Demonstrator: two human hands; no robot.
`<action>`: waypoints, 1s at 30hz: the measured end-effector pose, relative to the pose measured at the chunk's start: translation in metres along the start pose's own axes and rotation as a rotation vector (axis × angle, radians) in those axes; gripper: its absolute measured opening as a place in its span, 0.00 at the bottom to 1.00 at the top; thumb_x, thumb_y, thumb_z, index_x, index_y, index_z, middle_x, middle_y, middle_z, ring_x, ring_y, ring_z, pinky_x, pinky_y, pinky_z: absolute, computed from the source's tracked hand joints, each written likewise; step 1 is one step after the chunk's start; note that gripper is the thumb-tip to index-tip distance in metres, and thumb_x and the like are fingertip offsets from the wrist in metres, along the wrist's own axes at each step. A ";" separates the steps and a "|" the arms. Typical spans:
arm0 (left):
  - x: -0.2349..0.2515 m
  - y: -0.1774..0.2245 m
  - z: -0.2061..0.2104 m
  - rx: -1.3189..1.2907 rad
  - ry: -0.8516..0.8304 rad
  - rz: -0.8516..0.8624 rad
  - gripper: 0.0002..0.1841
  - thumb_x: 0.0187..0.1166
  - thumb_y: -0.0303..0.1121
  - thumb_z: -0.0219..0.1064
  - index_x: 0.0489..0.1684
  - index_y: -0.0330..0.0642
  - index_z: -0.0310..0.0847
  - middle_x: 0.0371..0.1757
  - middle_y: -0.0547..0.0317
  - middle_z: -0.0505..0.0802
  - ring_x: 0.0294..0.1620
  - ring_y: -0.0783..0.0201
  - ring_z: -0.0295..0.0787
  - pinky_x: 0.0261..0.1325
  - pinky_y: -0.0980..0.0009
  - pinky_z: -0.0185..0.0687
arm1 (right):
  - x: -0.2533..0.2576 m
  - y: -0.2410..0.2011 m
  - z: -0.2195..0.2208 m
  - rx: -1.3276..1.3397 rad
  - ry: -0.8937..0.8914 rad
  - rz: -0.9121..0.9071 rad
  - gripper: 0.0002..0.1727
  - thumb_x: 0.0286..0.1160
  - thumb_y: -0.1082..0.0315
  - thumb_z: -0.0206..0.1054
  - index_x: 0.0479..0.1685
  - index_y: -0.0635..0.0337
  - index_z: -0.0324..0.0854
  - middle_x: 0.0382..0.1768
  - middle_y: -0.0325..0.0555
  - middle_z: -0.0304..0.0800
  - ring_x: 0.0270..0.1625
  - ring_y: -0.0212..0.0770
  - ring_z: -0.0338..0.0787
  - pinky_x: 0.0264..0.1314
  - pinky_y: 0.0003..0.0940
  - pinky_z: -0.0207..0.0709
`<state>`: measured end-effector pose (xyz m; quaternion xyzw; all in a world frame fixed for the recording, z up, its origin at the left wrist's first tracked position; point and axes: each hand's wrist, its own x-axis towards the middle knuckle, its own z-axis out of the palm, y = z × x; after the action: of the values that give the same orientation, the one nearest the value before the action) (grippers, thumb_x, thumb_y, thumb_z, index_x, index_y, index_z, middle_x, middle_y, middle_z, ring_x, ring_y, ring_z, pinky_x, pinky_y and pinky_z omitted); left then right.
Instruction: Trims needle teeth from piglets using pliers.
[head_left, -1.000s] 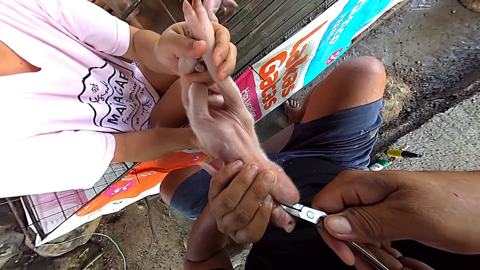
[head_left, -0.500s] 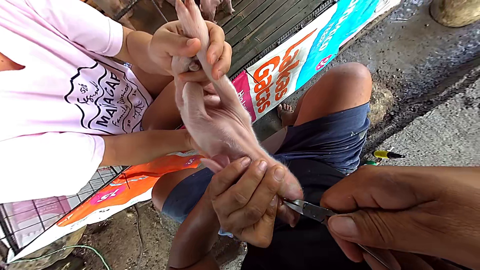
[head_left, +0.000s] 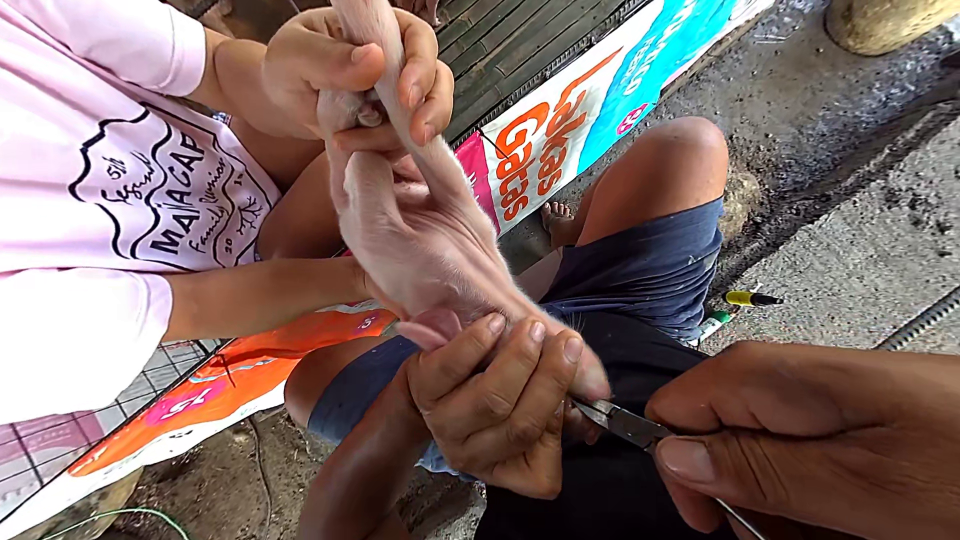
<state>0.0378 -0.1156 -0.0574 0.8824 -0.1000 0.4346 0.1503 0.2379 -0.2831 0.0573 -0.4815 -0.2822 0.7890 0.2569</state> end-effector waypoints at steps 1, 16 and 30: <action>0.000 0.000 0.000 0.004 -0.007 -0.002 0.14 0.88 0.32 0.55 0.58 0.36 0.83 0.64 0.52 0.91 0.68 0.59 0.84 0.82 0.65 0.63 | -0.001 0.000 0.002 0.026 0.005 0.012 0.18 0.93 0.62 0.52 0.38 0.55 0.85 0.19 0.36 0.87 0.14 0.28 0.84 0.12 0.23 0.77; 0.001 -0.001 0.006 -0.024 -0.009 -0.040 0.18 0.88 0.36 0.52 0.65 0.38 0.82 0.70 0.54 0.86 0.72 0.61 0.79 0.82 0.68 0.62 | 0.000 0.010 0.021 0.298 0.058 0.000 0.18 0.95 0.64 0.46 0.44 0.58 0.82 0.23 0.40 0.89 0.16 0.30 0.85 0.15 0.23 0.79; 0.002 0.000 0.008 -0.015 -0.001 -0.032 0.17 0.88 0.37 0.53 0.63 0.38 0.82 0.67 0.54 0.88 0.71 0.60 0.80 0.80 0.67 0.64 | -0.007 0.015 0.019 0.106 0.068 -0.023 0.17 0.95 0.62 0.49 0.41 0.56 0.83 0.21 0.37 0.87 0.15 0.29 0.83 0.14 0.23 0.77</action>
<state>0.0449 -0.1185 -0.0600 0.8830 -0.0891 0.4307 0.1639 0.2216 -0.3028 0.0582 -0.4905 -0.2365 0.7830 0.3007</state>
